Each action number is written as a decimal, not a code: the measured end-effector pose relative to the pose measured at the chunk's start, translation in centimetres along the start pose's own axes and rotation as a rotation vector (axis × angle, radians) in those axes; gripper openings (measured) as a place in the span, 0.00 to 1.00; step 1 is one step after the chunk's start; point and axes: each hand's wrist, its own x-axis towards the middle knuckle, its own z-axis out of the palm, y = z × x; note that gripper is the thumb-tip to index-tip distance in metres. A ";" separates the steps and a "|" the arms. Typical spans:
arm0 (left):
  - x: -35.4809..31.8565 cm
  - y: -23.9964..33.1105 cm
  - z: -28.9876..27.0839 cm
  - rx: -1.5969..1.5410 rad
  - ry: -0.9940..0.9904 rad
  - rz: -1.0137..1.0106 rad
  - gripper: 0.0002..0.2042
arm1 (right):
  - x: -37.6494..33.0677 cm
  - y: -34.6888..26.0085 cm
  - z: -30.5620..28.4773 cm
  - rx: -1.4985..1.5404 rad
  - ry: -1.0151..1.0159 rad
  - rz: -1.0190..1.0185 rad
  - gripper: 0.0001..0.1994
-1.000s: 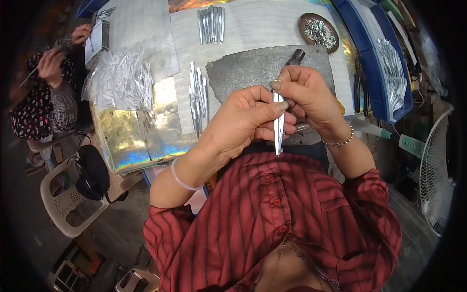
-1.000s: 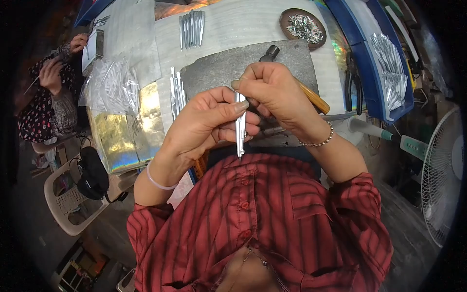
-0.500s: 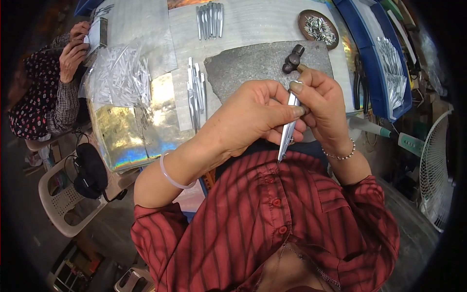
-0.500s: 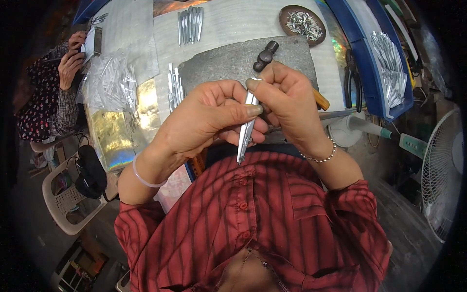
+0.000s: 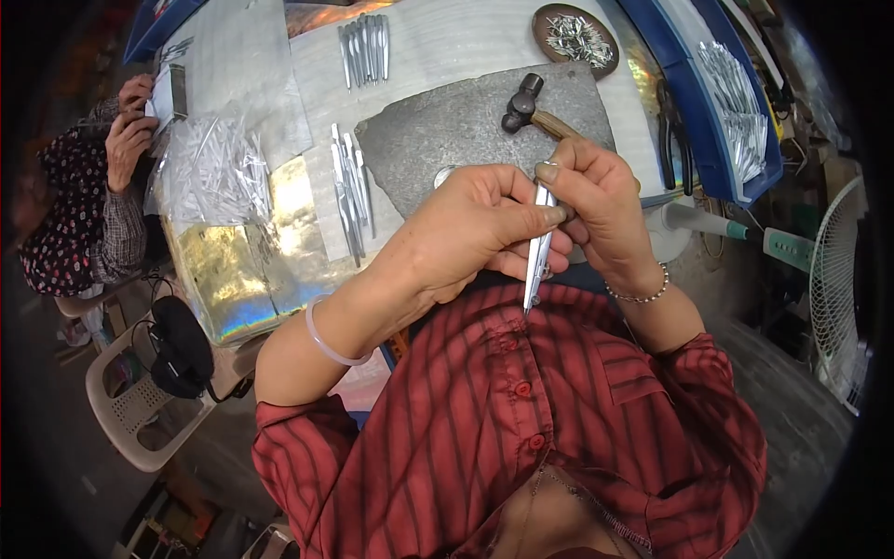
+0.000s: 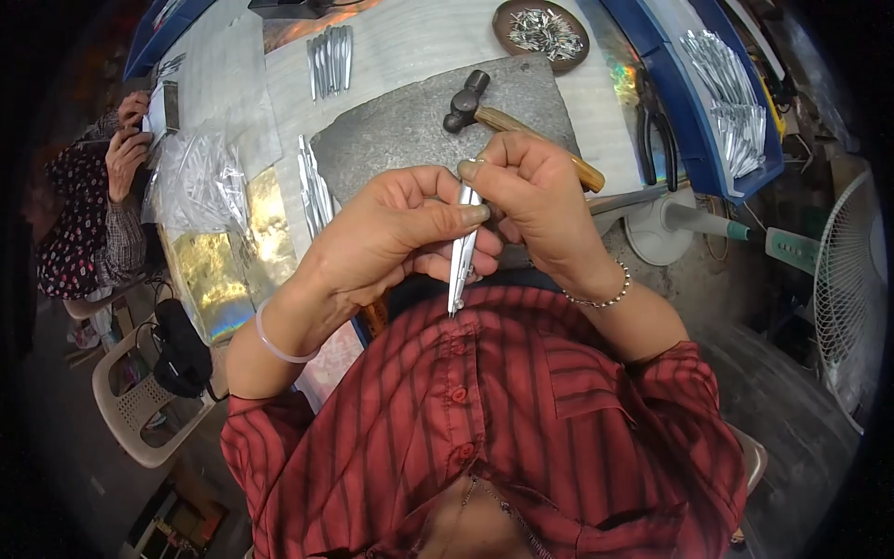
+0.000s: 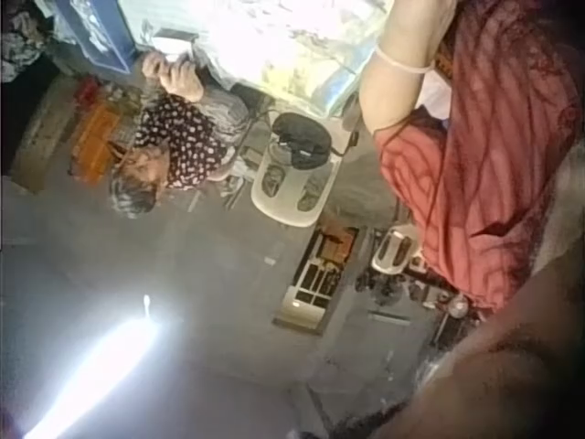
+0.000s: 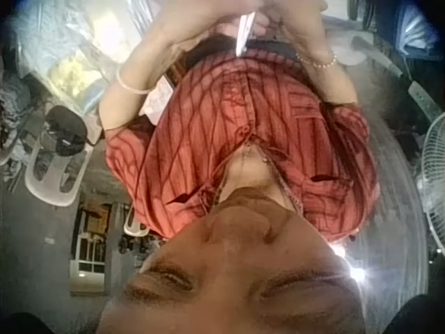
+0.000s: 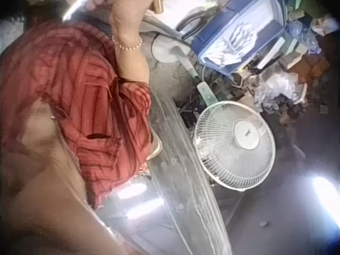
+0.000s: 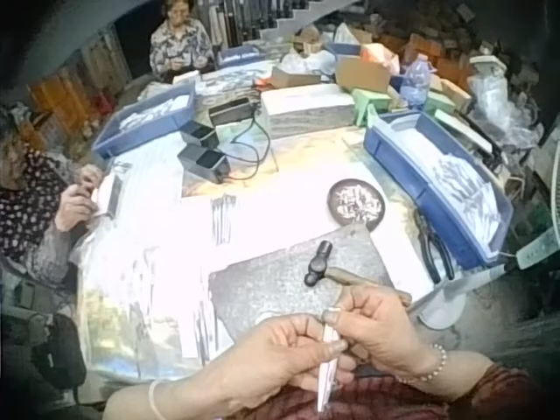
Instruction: Assembling small metal pins by hammering a metal rod into a base on a workshop table.
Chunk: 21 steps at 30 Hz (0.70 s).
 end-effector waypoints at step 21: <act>0.7 -0.9 1.5 0.109 0.034 0.058 0.06 | -1.3 -0.7 -1.6 -0.131 -0.051 -0.029 0.06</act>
